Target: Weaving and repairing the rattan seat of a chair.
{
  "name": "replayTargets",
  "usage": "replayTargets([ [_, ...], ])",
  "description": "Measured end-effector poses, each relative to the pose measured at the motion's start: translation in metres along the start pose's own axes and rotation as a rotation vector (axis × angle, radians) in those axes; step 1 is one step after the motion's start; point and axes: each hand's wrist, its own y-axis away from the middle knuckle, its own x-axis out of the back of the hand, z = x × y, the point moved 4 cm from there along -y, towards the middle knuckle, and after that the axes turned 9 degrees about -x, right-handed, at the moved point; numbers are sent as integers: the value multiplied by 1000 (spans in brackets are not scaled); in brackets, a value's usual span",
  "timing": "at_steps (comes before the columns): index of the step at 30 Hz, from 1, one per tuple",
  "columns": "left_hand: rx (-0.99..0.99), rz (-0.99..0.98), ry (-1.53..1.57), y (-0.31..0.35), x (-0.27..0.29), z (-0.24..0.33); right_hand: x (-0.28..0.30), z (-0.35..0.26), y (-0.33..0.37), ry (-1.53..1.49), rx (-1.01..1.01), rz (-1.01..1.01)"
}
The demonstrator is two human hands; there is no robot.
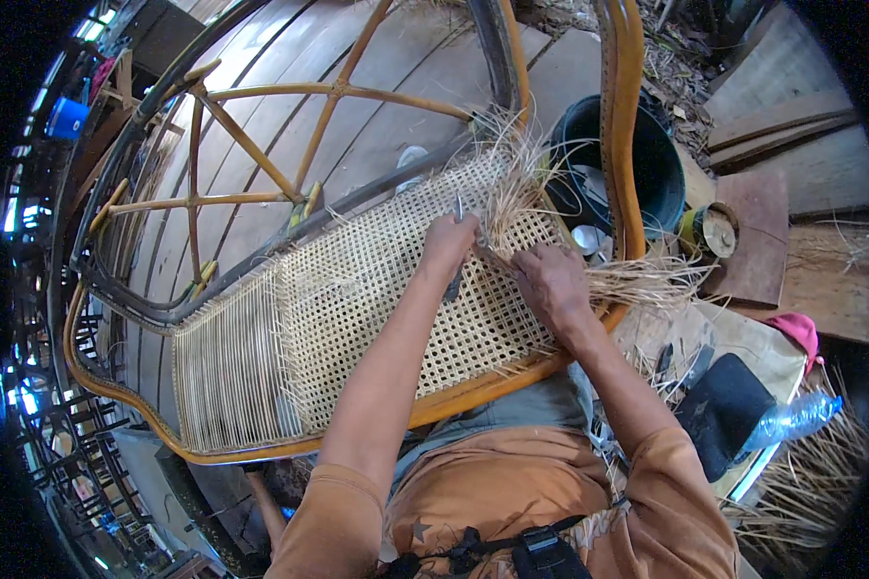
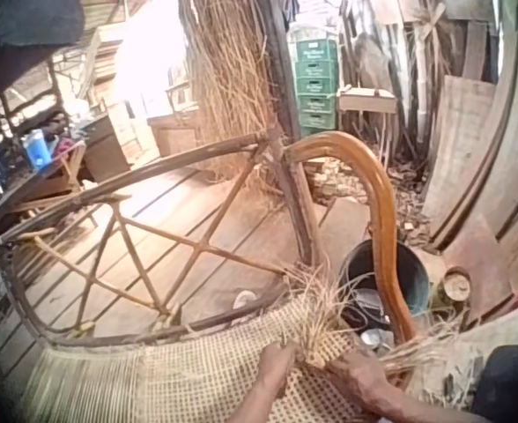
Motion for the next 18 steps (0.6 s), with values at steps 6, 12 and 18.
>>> replayTargets([
  [6, -51, 41, -132, -22, 5, 0, 11, -2, -6, 15, -6, -36],
  [12, 56, 40, 172, -8, 9, 1, 2, 14, -17, 110, -139, 27],
  [18, 39, 13, 228, 5, 16, -3, 10, 9, -21, 22, -189, -81],
])
